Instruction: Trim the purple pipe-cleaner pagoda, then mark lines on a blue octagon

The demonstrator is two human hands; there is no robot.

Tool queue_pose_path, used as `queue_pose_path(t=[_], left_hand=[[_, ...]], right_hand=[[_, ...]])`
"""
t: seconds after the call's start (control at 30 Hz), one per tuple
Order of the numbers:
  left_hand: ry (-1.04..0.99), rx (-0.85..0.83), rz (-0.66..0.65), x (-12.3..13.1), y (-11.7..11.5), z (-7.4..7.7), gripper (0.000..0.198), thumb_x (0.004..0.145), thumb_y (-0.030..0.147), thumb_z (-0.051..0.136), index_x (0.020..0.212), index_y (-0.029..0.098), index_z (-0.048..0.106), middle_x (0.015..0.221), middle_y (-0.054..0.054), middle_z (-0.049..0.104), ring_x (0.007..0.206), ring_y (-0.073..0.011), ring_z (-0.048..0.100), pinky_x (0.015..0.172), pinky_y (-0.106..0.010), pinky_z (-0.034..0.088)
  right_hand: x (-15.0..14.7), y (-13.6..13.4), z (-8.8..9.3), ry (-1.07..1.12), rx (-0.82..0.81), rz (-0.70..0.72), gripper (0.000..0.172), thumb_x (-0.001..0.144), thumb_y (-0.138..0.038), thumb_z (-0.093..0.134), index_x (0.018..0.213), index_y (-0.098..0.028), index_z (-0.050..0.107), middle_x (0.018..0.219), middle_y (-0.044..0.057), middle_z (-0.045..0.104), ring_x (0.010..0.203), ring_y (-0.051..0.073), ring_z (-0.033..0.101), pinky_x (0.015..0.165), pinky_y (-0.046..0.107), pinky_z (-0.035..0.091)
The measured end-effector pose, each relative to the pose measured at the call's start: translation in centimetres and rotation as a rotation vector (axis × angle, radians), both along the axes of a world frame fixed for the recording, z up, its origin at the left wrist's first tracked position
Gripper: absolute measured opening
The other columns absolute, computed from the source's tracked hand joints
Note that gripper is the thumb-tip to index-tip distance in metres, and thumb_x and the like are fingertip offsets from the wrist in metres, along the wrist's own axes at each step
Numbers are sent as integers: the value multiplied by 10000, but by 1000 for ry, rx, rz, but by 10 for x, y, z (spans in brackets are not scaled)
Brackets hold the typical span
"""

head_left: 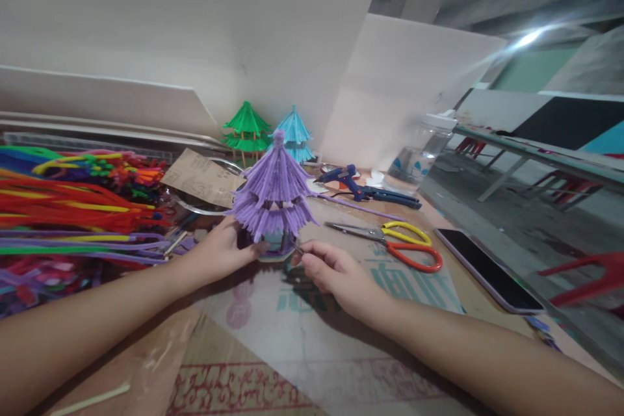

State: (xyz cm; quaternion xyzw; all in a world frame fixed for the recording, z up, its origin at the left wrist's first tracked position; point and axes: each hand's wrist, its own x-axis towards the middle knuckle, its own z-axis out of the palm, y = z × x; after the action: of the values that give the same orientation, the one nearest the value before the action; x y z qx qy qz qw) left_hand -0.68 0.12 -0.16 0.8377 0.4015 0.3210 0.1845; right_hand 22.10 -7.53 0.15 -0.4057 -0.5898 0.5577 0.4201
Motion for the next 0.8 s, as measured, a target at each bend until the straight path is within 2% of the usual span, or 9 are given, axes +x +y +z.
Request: queue_pose_path(t=[0.17, 0.3, 0.47, 0.6, 0.8], left_hand=[[-47, 23, -37, 3, -2, 3, 560, 847, 666, 570, 1103, 180, 680, 995, -90, 741, 1084, -324, 667, 1091, -476, 467], [-102, 28, -56, 4, -2, 3, 497, 847, 624, 615, 1084, 191, 667, 1011, -81, 738, 1042, -301, 677, 1034, -449, 512], [-122, 17, -110, 3, -1, 0, 375, 859, 544, 654, 1020, 206, 669, 891, -35, 734, 867, -249, 687, 1007, -452, 524], [-135, 11, -131, 4, 0, -1, 363, 867, 527, 658, 1019, 198, 670, 941, -48, 738, 1013, -269, 677, 1019, -443, 518], [-121, 28, -106, 5, -3, 3, 372, 863, 568, 634, 963, 210, 663, 805, -45, 705, 1123, -312, 642, 1025, -459, 514]], right_hand=[[0, 2, -4, 10, 14, -16, 476, 801, -642, 699, 896, -182, 618, 546, -97, 351, 474, 81, 258, 448, 248, 174], [-1, 2, -3, 42, 7, -19, 506, 781, -664, 705, 873, -176, 613, 548, -99, 344, 471, 76, 249, 430, 236, 168], [-2, 3, 1, 86, -65, 35, 544, 758, -701, 689, 850, -174, 586, 504, -117, 317, 429, 66, 204, 392, 223, 125], [-2, 4, 2, 102, -76, 47, 532, 753, -702, 686, 813, -186, 566, 476, -118, 330, 410, 59, 194, 376, 205, 130], [-2, 4, 4, 105, -89, 48, 537, 733, -696, 695, 808, -180, 567, 476, -127, 309, 414, 56, 192, 369, 197, 104]])
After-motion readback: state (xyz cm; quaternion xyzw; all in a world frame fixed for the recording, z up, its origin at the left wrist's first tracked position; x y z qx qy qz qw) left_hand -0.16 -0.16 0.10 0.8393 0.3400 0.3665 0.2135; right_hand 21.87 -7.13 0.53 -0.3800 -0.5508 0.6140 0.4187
